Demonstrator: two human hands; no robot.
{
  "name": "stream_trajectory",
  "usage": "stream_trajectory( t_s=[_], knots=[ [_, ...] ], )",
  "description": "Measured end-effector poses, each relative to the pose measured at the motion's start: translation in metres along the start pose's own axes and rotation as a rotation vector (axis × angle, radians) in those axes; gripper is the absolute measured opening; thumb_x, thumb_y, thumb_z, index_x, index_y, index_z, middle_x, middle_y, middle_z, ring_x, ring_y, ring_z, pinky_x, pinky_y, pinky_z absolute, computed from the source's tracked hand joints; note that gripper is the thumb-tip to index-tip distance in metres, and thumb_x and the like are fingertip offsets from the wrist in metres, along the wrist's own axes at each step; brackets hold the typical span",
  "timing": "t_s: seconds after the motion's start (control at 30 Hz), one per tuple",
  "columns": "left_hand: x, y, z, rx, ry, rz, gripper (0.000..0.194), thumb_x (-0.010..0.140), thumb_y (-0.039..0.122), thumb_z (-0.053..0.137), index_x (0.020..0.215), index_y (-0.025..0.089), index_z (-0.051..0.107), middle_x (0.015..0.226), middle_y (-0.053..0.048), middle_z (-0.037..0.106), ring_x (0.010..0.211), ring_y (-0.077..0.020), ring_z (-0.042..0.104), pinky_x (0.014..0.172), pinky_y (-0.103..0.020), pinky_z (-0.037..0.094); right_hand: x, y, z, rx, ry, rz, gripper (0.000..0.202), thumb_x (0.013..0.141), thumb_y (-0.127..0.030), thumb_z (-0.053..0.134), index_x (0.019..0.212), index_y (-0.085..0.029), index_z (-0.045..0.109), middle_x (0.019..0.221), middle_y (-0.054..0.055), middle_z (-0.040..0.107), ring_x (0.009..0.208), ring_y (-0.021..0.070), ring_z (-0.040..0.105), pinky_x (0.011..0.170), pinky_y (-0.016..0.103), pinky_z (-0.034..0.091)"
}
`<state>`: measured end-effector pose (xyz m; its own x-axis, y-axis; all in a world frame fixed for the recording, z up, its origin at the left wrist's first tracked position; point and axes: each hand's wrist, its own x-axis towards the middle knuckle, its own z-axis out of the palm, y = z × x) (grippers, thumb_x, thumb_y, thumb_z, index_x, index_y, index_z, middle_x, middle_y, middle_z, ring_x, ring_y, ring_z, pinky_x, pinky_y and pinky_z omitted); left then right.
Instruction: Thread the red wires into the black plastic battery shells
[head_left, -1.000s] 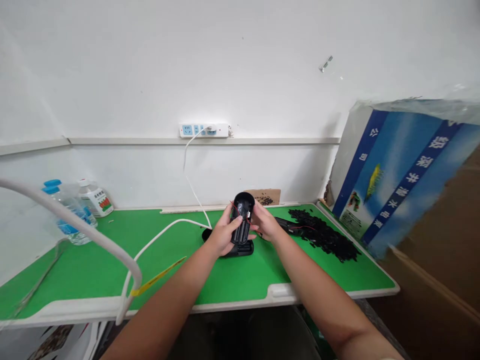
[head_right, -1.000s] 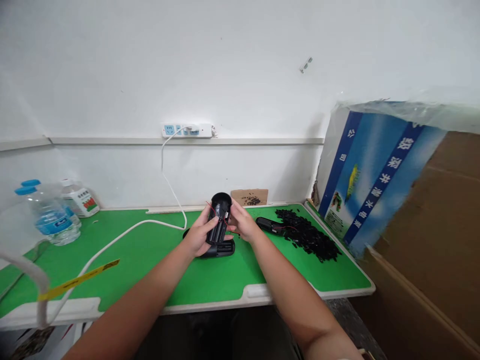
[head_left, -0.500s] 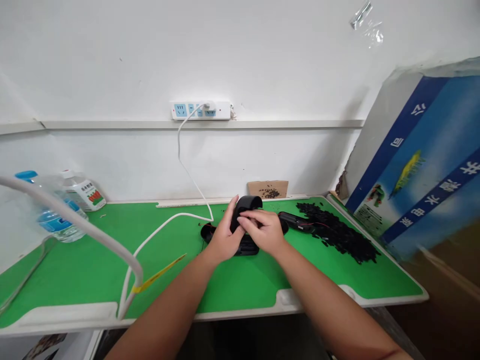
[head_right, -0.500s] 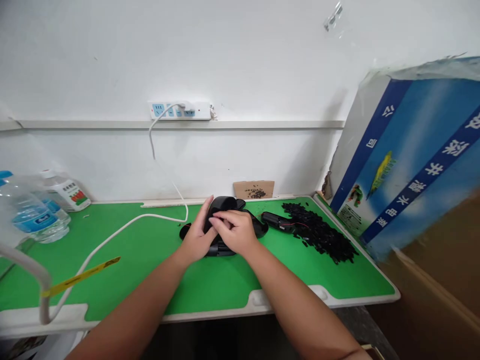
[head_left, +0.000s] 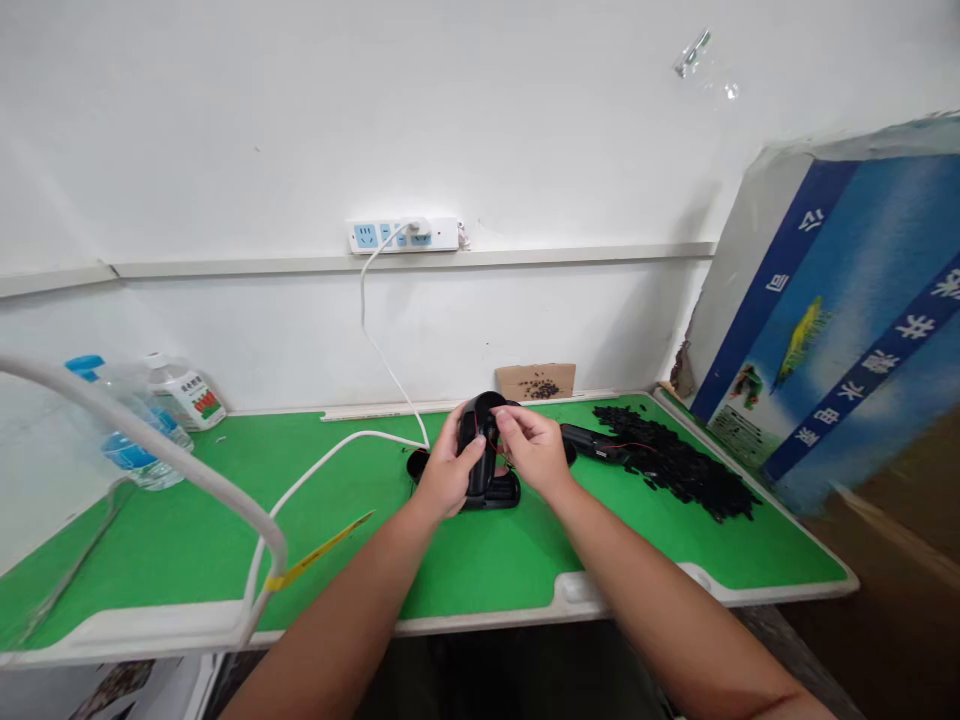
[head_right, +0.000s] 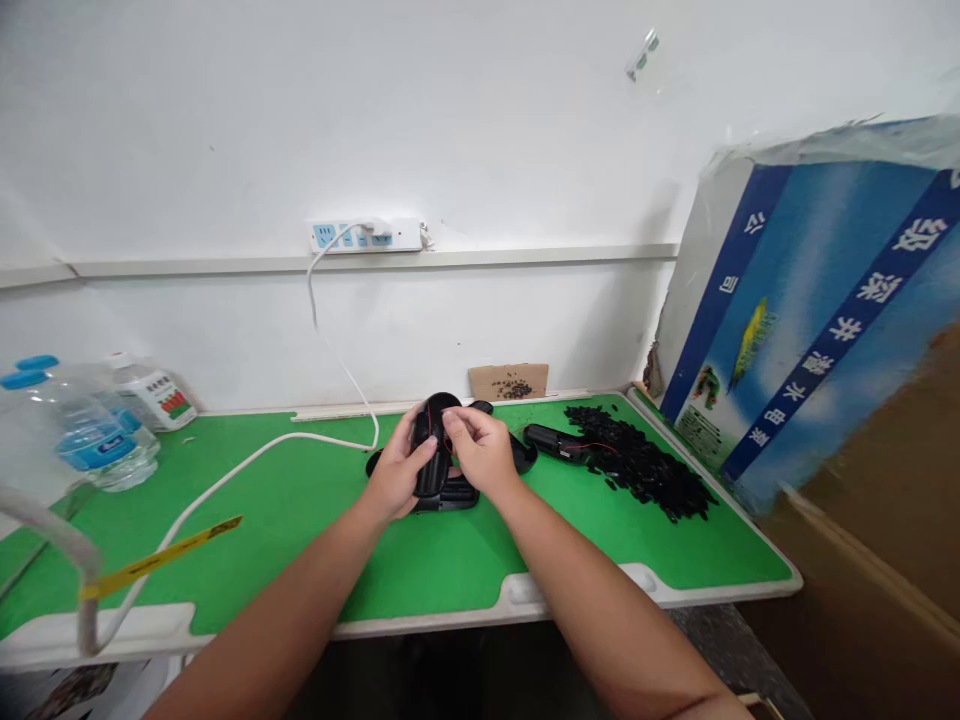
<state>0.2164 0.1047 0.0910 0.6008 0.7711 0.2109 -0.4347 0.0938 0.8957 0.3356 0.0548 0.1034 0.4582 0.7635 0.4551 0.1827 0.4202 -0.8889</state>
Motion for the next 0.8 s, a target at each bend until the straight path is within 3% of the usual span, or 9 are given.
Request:
stream_trajectory(
  t_s=[0.1,0.17,0.2,0.33,0.4,0.6,0.8],
  knots=[
    [-0.001,0.004,0.003,-0.077,0.040,-0.089,0.064,0.074,0.029,0.068,0.129,0.031,0.036,0.107,-0.006,0.058,0.083,-0.0220,0.063,0.069,-0.042,0.057,0.002,0.001,-0.008,-0.009,0.079,-0.018,0.041,0.083,-0.051,0.052,0.084,-0.013,0.066,0.047,-0.004,0.044,0.041,0.0071,0.039,0.041,0.020,0.033],
    [-0.001,0.008,0.004,-0.111,0.076,-0.118,0.069,0.073,0.027,0.068,0.131,0.031,0.032,0.098,-0.006,0.059,0.077,-0.0214,0.064,0.064,-0.041,0.057,0.004,0.002,-0.015,-0.041,0.119,-0.014,0.042,0.082,-0.053,0.052,0.082,-0.013,0.065,0.053,-0.002,0.048,0.047,0.0080,0.043,0.045,0.020,0.036],
    [-0.001,0.009,0.004,-0.125,0.096,-0.123,0.071,0.072,0.026,0.068,0.132,0.031,0.031,0.097,-0.006,0.060,0.076,-0.0208,0.064,0.063,-0.040,0.057,0.004,0.004,-0.018,-0.052,0.074,0.009,0.041,0.081,-0.053,0.053,0.083,-0.013,0.065,0.059,0.000,0.054,0.053,0.0090,0.048,0.049,0.020,0.039],
    [0.001,0.012,0.002,-0.182,0.200,-0.068,0.069,0.069,0.021,0.069,0.129,0.030,0.037,0.100,-0.004,0.060,0.073,-0.0164,0.064,0.066,-0.034,0.057,0.003,0.006,-0.029,0.009,-0.458,0.190,0.039,0.075,-0.046,0.064,0.099,-0.015,0.063,0.087,0.005,0.065,0.078,0.0139,0.060,0.069,0.024,0.047],
    [0.002,0.013,0.001,-0.213,0.233,-0.038,0.066,0.070,0.020,0.068,0.128,0.031,0.038,0.097,-0.003,0.061,0.074,-0.0152,0.064,0.069,-0.033,0.056,0.002,0.006,-0.032,0.042,-0.592,0.250,0.041,0.072,-0.040,0.069,0.103,-0.014,0.061,0.084,0.004,0.066,0.074,0.0130,0.061,0.069,0.026,0.048],
    [0.002,0.014,-0.001,-0.214,0.164,-0.042,0.067,0.071,0.024,0.069,0.128,0.033,0.034,0.091,-0.002,0.061,0.080,-0.0201,0.065,0.070,-0.041,0.056,0.000,0.002,-0.032,0.166,-0.421,0.264,0.035,0.069,-0.037,0.072,0.093,-0.012,0.063,0.061,0.001,0.064,0.051,0.0115,0.059,0.055,0.026,0.049],
    [0.004,0.007,-0.005,-0.196,0.142,-0.055,0.063,0.070,0.022,0.071,0.123,0.030,0.038,0.096,-0.004,0.060,0.081,-0.0224,0.066,0.069,-0.043,0.056,-0.003,0.001,-0.026,0.426,-0.322,0.206,0.022,0.072,-0.031,0.072,0.087,-0.016,0.067,0.067,0.002,0.066,0.053,0.0115,0.062,0.056,0.025,0.051]
  ],
)
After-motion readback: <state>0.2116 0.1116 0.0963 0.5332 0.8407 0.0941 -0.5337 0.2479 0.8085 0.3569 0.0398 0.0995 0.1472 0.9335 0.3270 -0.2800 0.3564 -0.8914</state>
